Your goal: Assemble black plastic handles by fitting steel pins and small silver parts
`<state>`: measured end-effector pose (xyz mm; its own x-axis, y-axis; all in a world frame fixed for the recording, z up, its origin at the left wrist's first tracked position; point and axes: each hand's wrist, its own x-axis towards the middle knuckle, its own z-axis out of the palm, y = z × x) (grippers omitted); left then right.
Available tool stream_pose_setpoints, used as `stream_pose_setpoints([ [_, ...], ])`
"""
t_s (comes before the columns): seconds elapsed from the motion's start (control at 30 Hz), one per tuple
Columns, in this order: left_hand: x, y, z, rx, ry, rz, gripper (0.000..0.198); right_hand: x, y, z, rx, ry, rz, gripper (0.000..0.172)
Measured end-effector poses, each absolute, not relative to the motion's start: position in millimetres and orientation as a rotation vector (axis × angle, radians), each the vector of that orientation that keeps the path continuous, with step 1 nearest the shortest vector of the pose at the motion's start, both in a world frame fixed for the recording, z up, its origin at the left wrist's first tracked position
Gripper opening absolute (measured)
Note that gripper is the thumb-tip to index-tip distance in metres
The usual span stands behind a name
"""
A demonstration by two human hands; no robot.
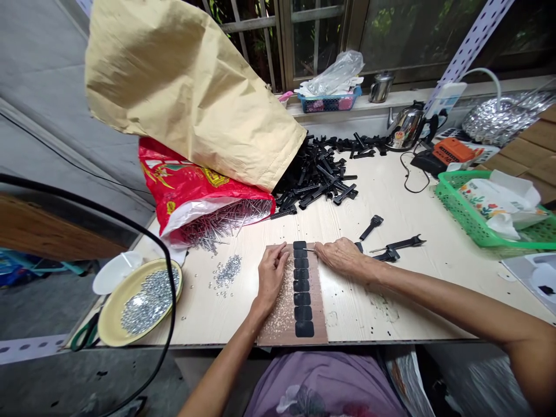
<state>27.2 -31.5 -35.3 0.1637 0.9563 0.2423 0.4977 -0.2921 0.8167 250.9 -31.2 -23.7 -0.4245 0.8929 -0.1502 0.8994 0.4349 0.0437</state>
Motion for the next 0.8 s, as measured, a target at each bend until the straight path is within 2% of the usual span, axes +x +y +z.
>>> stream_pose_setpoints([
  [0.23, 27.2, -32.0, -34.2, 1.883, 1.389, 1.029, 0.033, 245.9, -35.8, -28.8, 1.589, 2.605, -0.053, 0.028],
  [0.37, 25.9, -33.2, -33.2, 1.874, 1.387, 1.021, 0.032, 245.0, -62.2, -31.4, 1.348, 2.773, 0.015, 0.022],
  [0.43, 24.7, -33.1, -33.6, 1.853, 1.395, 1.022, 0.032, 259.1, -74.6, -28.0, 1.304, 2.784, 0.062, 0.026],
  [0.53, 24.1, -32.4, -34.1, 1.817, 1.388, 1.033, 0.032, 294.8, -82.1, -11.1, 1.395, 2.725, 0.138, 0.042],
  [0.63, 26.3, -32.1, -34.0, 1.79, 1.364, 1.053, 0.031, 317.8, -67.7, 12.5, 1.456, 2.742, 0.267, 0.049],
  [0.8, 27.8, -37.3, -32.1, 1.78, 1.398, 1.071, 0.029, 267.7, 9.1, 19.6, 1.463, 2.94, 0.34, 0.037],
])
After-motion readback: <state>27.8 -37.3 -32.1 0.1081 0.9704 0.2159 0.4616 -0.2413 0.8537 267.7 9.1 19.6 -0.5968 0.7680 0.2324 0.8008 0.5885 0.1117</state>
